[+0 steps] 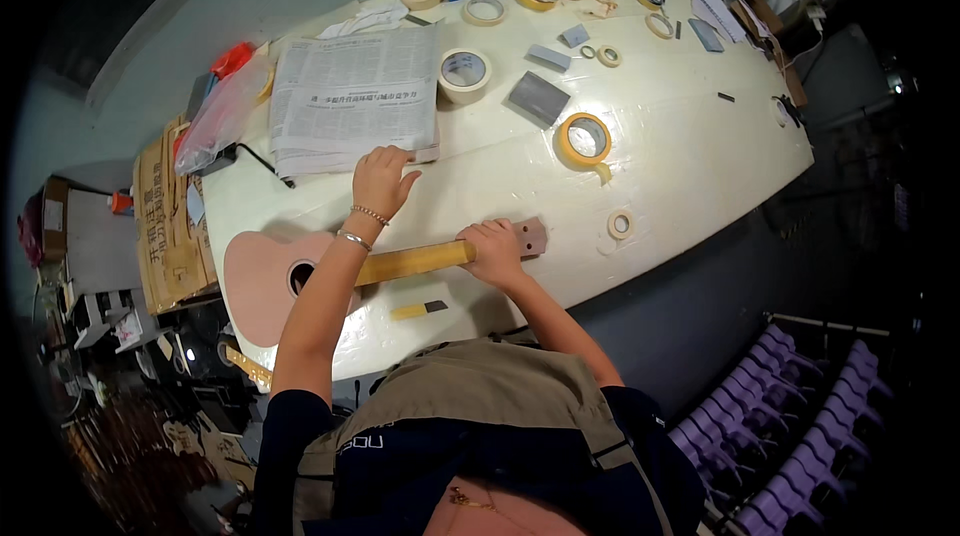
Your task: The person assembles guitar bodies by applying masking tape to the soundhole and edges, wiping surfaces with a cloth, and placing finished units on a rack. The person handles guitar bodies, masking tape, and a cloth repeatedly throughout the clip.
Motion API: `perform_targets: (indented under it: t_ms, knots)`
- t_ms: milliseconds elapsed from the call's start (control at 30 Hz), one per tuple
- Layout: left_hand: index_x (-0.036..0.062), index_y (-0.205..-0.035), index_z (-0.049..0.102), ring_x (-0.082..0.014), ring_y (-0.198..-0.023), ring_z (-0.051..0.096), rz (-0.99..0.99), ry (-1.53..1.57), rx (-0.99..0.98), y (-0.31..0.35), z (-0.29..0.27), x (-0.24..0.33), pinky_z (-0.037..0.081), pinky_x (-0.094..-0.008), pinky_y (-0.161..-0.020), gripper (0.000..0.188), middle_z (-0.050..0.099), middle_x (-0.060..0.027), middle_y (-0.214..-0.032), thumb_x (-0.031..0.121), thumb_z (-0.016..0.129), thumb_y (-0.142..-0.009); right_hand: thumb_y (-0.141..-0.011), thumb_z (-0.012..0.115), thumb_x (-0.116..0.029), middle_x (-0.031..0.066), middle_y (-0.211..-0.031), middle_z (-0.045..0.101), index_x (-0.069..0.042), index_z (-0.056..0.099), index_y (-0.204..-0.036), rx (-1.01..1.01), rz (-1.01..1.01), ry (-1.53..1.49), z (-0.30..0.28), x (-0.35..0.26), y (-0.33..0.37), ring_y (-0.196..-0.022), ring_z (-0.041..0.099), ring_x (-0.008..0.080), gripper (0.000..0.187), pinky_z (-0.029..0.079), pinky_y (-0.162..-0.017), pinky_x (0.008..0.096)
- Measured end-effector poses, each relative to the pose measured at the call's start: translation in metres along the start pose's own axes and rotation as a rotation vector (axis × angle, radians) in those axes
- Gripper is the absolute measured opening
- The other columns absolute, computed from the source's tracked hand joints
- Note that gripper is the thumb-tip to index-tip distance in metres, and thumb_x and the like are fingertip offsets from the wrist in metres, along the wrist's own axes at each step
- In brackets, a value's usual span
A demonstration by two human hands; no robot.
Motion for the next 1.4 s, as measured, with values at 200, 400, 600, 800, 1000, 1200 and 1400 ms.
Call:
perform_targets:
  t_ms: [200,400,600,800,1000,1200,1400]
  knots:
    - [0.0053,-0.095,0.057,-0.0299,-0.086,0.056,0.009,0.144,-0.025,-0.050,0.045,-0.025,0.044,-0.0388,-0.075,0.039,0.061,-0.0097,-0.091,0.015,0.076,-0.063,-0.054,0.069,-0.013,-0.0015,-0.078,0.059,-0.017,0.059,-0.081,0.017,-0.010,0.079,0.006,0.010,0.004,-0.080,0.056,0.0200,0.029,0.038,-0.080,0.0353]
    - [0.0033,-0.099,0.056,-0.0264,-0.078,0.060,-0.071,0.462,-0.122,-0.051,0.071,-0.081,0.048,-0.0334,-0.071,0.028,0.060,-0.0109,-0.084,0.004,0.067,-0.073,-0.053,0.069,-0.017,-0.0012,-0.072,0.052,-0.016,0.053,-0.077,0.045,-0.072,0.051,0.016,0.015,0.008,-0.075,0.053,0.0198,0.028,0.036,-0.076,0.0355]
    - [0.0032,-0.116,0.049,-0.0052,-0.060,0.049,-0.366,0.831,-0.180,-0.060,0.089,-0.116,0.041,-0.0191,-0.059,0.042,0.055,-0.0002,-0.067,-0.008,0.063,-0.077,-0.050,0.070,-0.016,-0.0022,-0.072,0.051,-0.017,0.054,-0.077,0.129,-0.080,0.038,0.023,0.013,0.012,-0.075,0.051,0.0191,0.032,0.036,-0.076,0.0353]
    - [0.0033,-0.103,0.052,-0.0053,-0.057,0.046,-0.382,0.735,-0.223,-0.066,0.088,-0.121,0.039,-0.0193,-0.055,0.038,0.052,0.0021,-0.062,-0.006,0.070,-0.071,-0.049,0.070,-0.020,-0.0017,-0.071,0.053,-0.018,0.054,-0.075,0.136,-0.090,0.077,0.021,0.014,0.012,-0.075,0.053,0.0194,0.031,0.036,-0.075,0.0361]
    - [-0.0024,-0.090,0.061,-0.0159,-0.062,0.050,-0.201,0.494,0.105,-0.060,0.102,-0.149,0.044,-0.0303,-0.056,0.049,0.060,-0.0084,-0.078,0.021,0.088,-0.056,-0.048,0.070,-0.018,-0.0016,-0.073,0.051,-0.017,0.054,-0.080,-0.015,-0.057,0.094,0.016,0.012,0.005,-0.078,0.053,0.0198,0.036,0.038,-0.077,0.0352]
    - [0.0006,-0.074,0.065,-0.0099,-0.049,0.050,-0.746,0.857,-0.159,-0.067,0.053,-0.099,0.041,-0.0267,-0.048,0.033,0.058,-0.0019,-0.061,0.032,0.069,-0.082,-0.050,0.071,-0.013,-0.0017,-0.079,0.058,-0.018,0.058,-0.082,0.004,-0.037,0.112,0.008,0.008,0.005,-0.081,0.055,0.0196,0.034,0.038,-0.080,0.0361]
    - [0.0083,-0.109,0.060,-0.0176,-0.080,0.060,-1.141,1.438,0.341,-0.068,-0.022,-0.141,0.049,-0.0319,-0.069,0.042,0.064,-0.0029,-0.091,0.039,0.068,-0.082,-0.052,0.072,-0.017,-0.0006,-0.077,0.058,-0.016,0.058,-0.082,-0.011,-0.055,0.113,0.007,0.003,0.003,-0.080,0.055,0.0211,0.033,0.038,-0.081,0.0362]
Point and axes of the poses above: each hand's wrist, its own y-axis away from the middle knuckle, its own z-axis out of the palm, x = y × z, the point moved 2 cm from there along -y, towards the middle knuckle
